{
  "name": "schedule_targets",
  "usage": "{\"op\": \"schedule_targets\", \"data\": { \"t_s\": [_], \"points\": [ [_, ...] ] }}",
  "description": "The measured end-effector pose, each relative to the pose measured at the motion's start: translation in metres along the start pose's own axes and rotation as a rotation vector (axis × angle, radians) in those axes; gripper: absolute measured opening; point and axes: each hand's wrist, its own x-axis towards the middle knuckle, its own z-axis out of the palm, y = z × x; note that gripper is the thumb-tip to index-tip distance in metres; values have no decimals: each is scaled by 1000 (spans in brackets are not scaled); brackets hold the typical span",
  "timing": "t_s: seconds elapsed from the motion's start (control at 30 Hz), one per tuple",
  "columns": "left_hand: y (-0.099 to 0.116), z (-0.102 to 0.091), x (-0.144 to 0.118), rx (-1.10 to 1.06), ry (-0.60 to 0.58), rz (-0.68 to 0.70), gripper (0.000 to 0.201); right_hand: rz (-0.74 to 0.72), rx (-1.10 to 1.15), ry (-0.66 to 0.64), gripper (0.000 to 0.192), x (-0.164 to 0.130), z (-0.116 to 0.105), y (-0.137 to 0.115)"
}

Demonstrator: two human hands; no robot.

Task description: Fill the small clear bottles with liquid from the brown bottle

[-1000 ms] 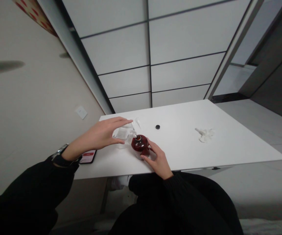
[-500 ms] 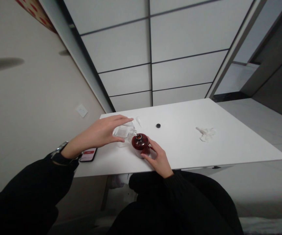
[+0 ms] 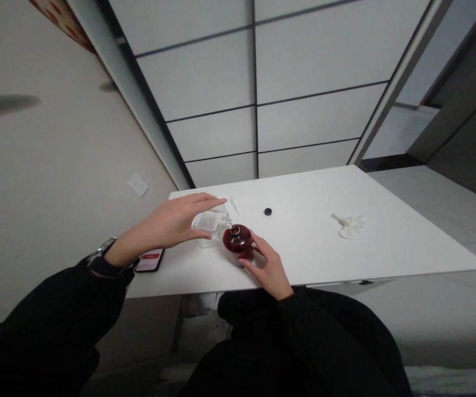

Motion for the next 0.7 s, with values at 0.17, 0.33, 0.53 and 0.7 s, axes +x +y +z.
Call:
{"op": "schedule_targets", "data": {
  "t_s": [0.17, 0.33, 0.53, 0.7],
  "points": [
    [1, 0, 0, 3, 6, -4, 70, 5, 12, 1, 71, 0, 0, -1],
    [1, -1, 0, 3, 1, -1, 71, 16, 11, 3, 71, 0, 0, 0],
    [3, -2, 1, 11, -9, -9, 75, 25, 22, 14, 71, 0, 1, -1],
    [4, -2, 1, 6, 1, 9, 70, 20, 41, 17, 70, 0, 2, -3]
  ]
}}
